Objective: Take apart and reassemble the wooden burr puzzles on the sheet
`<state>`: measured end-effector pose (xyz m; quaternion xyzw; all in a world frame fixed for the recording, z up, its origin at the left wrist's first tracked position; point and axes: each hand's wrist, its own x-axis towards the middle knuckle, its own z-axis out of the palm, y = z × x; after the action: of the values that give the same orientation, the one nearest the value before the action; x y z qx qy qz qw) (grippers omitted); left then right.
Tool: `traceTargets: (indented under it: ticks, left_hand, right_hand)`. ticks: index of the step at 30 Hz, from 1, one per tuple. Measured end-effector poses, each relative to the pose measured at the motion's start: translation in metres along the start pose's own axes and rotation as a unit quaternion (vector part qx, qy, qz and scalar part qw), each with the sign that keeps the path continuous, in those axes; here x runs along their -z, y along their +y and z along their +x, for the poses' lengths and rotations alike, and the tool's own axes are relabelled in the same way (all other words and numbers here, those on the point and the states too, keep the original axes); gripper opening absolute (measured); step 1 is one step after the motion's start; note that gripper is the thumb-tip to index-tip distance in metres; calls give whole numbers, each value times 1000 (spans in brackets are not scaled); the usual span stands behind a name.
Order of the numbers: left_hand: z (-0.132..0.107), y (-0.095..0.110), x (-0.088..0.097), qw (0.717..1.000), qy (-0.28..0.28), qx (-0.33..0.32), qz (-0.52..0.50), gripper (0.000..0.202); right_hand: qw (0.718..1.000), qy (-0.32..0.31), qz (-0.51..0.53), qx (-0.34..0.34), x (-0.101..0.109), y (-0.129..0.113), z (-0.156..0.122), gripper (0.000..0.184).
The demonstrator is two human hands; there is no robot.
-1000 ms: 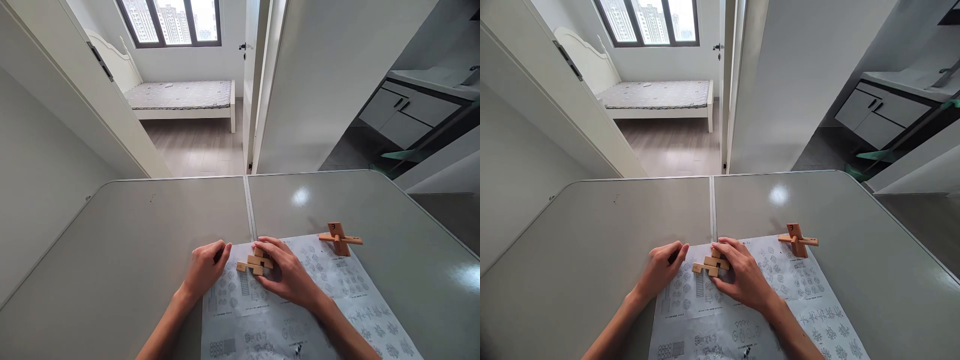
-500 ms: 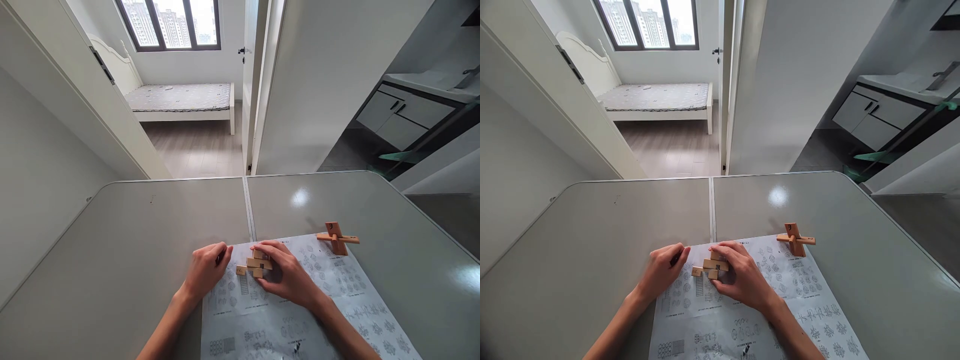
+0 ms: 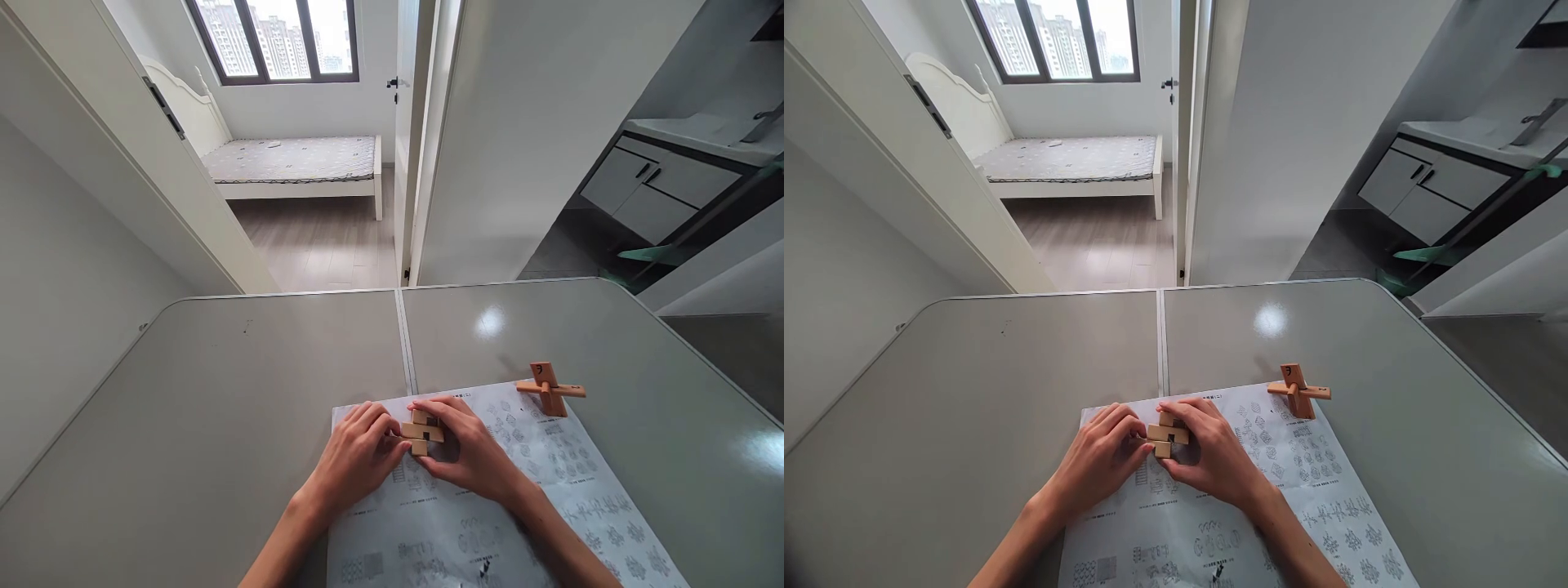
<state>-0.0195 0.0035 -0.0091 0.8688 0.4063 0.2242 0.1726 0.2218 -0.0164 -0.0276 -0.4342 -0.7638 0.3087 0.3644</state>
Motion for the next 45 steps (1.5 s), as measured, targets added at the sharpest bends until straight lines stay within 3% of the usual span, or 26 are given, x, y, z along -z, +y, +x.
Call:
traceTargets:
  ticks: [5, 9, 12, 15, 18, 23, 29, 37, 45]
  left_hand:
    - [-1, 0, 3, 1000, -29, -9, -4, 21]
    - [1, 0, 6, 999, -30, -8, -20, 15]
    - [1, 0, 7, 999, -31, -6, -33, 8]
    - [0, 0, 7, 999, -32, -4, -42, 8]
    - [0, 0, 8, 998, -35, 0, -52, 8]
    - [0, -5, 11, 993, -35, 38, -109, 7]
    - [-1, -14, 11, 964, -28, 158, -210, 32]
    - [2, -15, 10, 923, 5, 187, -337, 59]
    - [2, -13, 12, 912, 5, 193, -362, 55]
  right_hand:
    - [1000, -6, 5, -4, 0, 1, 1, 74]
    - [1000, -16, 9, 4, 5, -2, 0, 72]
    - [1000, 10, 27, -10, 8, -2, -1, 56]
    - [996, 76, 20, -42, 8, 1, -1, 33]
    - [992, 106, -1, -62, 8, 5, -2, 23]
    - [996, 77, -26, -37, 17, 8, -5, 27]
    - [997, 47, -46, -29, 26, 11, -7, 25]
    - [998, 25, -43, -42, 28, 14, -7, 22]
    - [997, 37, -19, -67, 27, 18, -7, 21]
